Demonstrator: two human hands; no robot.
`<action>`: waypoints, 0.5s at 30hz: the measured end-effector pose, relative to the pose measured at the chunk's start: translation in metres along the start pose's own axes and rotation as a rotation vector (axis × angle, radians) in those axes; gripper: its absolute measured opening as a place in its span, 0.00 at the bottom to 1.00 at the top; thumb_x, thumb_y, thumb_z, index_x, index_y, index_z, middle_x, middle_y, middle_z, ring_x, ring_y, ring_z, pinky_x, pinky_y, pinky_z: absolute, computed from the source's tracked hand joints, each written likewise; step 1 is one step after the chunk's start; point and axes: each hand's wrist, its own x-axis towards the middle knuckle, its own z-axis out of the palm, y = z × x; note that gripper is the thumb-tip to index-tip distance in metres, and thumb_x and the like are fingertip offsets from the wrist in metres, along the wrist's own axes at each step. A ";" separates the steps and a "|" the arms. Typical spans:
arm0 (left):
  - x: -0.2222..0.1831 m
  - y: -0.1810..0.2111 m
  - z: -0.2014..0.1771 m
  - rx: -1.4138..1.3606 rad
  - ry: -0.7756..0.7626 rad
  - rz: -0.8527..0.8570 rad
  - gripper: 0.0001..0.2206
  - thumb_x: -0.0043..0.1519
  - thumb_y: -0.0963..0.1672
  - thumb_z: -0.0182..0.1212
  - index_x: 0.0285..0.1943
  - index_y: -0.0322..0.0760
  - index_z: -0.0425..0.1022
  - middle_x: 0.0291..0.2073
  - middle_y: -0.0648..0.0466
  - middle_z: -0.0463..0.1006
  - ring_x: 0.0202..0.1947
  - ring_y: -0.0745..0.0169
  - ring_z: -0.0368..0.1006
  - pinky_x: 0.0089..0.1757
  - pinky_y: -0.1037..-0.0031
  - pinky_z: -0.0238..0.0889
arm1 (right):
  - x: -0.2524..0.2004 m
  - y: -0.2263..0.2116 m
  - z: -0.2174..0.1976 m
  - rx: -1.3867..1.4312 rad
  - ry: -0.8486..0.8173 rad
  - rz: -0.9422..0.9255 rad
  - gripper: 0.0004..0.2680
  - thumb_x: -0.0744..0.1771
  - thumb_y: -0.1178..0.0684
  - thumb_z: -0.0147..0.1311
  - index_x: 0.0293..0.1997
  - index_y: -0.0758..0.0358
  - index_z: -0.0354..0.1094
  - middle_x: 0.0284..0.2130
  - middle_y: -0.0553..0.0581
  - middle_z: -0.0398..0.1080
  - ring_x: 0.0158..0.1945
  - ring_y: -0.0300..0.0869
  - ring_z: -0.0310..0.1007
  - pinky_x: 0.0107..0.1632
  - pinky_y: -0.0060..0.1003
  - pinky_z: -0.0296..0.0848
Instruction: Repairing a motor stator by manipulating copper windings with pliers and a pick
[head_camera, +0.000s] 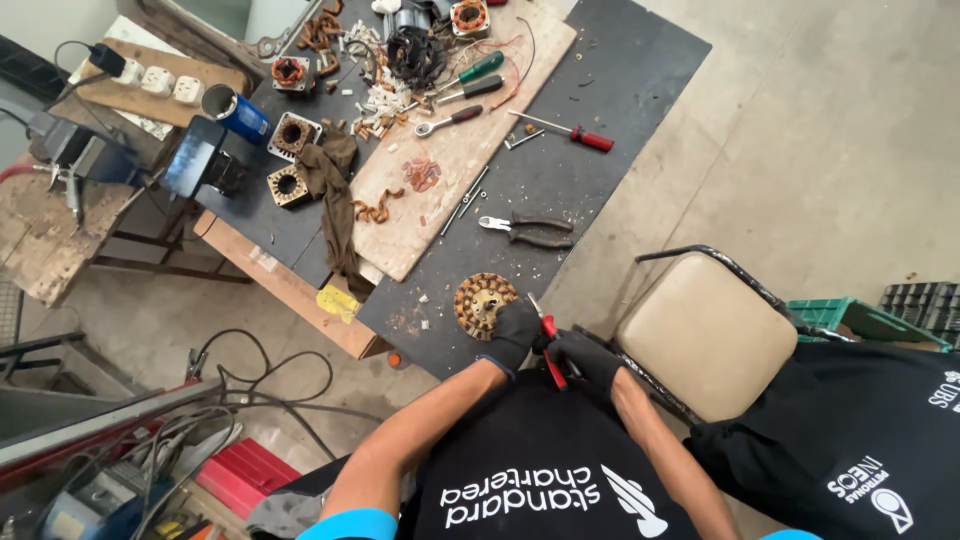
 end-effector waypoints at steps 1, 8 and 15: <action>-0.001 -0.009 -0.005 -0.001 -0.001 -0.002 0.23 0.69 0.52 0.46 0.27 0.34 0.74 0.19 0.36 0.71 0.19 0.28 0.76 0.14 0.37 0.58 | 0.010 0.011 -0.009 -0.002 0.000 0.002 0.05 0.58 0.63 0.58 0.32 0.65 0.70 0.23 0.59 0.64 0.28 0.47 0.67 0.30 0.37 0.67; 0.010 -0.057 -0.023 0.378 0.078 0.950 0.09 0.62 0.41 0.51 0.41 0.31 0.78 0.29 0.36 0.75 0.30 0.33 0.72 0.24 0.41 0.59 | -0.033 -0.022 -0.002 -0.017 -0.010 -0.002 0.05 0.57 0.63 0.56 0.31 0.65 0.68 0.22 0.57 0.64 0.25 0.45 0.66 0.28 0.35 0.65; 0.025 -0.081 -0.135 0.186 0.141 0.912 0.11 0.61 0.48 0.57 0.44 0.39 0.78 0.31 0.48 0.80 0.36 0.45 0.78 0.37 0.55 0.68 | -0.040 -0.037 0.000 -0.024 -0.087 0.007 0.14 0.56 0.64 0.52 0.43 0.67 0.70 0.29 0.60 0.68 0.31 0.48 0.71 0.33 0.34 0.70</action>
